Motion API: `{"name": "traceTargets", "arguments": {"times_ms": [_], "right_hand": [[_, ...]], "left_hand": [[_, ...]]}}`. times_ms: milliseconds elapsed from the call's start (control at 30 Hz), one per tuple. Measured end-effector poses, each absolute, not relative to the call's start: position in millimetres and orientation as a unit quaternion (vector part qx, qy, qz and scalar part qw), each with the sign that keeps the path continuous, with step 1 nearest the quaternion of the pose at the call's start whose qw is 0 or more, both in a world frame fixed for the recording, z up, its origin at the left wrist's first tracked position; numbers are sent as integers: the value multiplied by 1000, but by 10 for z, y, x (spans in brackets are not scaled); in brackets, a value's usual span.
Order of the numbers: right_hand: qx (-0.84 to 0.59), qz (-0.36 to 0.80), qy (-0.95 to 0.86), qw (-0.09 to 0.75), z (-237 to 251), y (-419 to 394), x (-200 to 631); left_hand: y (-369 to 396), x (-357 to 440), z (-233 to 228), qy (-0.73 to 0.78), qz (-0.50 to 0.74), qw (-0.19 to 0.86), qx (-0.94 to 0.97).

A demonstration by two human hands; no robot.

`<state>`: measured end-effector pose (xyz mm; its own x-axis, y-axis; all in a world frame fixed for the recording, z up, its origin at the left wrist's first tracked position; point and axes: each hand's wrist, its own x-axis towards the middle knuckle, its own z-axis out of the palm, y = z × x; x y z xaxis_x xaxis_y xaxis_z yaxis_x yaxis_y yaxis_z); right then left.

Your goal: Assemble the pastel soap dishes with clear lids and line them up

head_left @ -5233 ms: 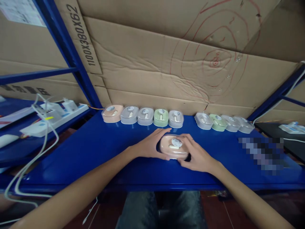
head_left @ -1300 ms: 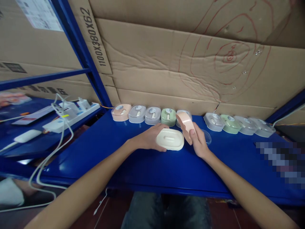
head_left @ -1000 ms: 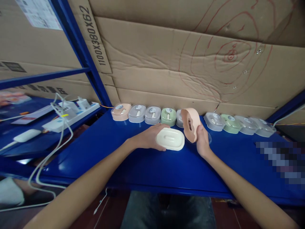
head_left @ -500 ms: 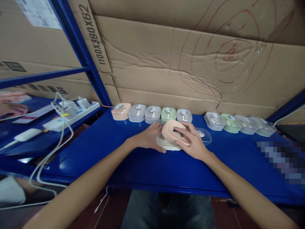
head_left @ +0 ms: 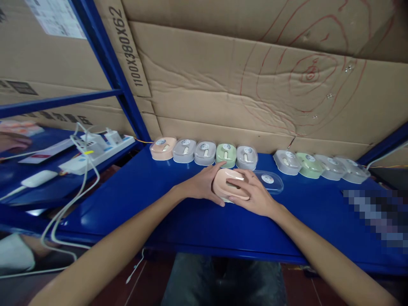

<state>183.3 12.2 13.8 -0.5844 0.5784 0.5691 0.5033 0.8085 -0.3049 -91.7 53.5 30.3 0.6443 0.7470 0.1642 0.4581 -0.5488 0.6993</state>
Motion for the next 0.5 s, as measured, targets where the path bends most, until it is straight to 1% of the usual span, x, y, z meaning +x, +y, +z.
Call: {"name": "traceTargets", "arguments": {"times_ms": [233,400,500], "right_hand": [[-300,35,-906,297,159,102,1802],[-303,18,-925,229,216,69,1789],[-307,10,-932,194,236,49,1784]], "left_hand": [[477,-887,355,341,224,279,869],[432,-864,417,319,210,236,894],[410,-854,455,307,198,228,903]]}}
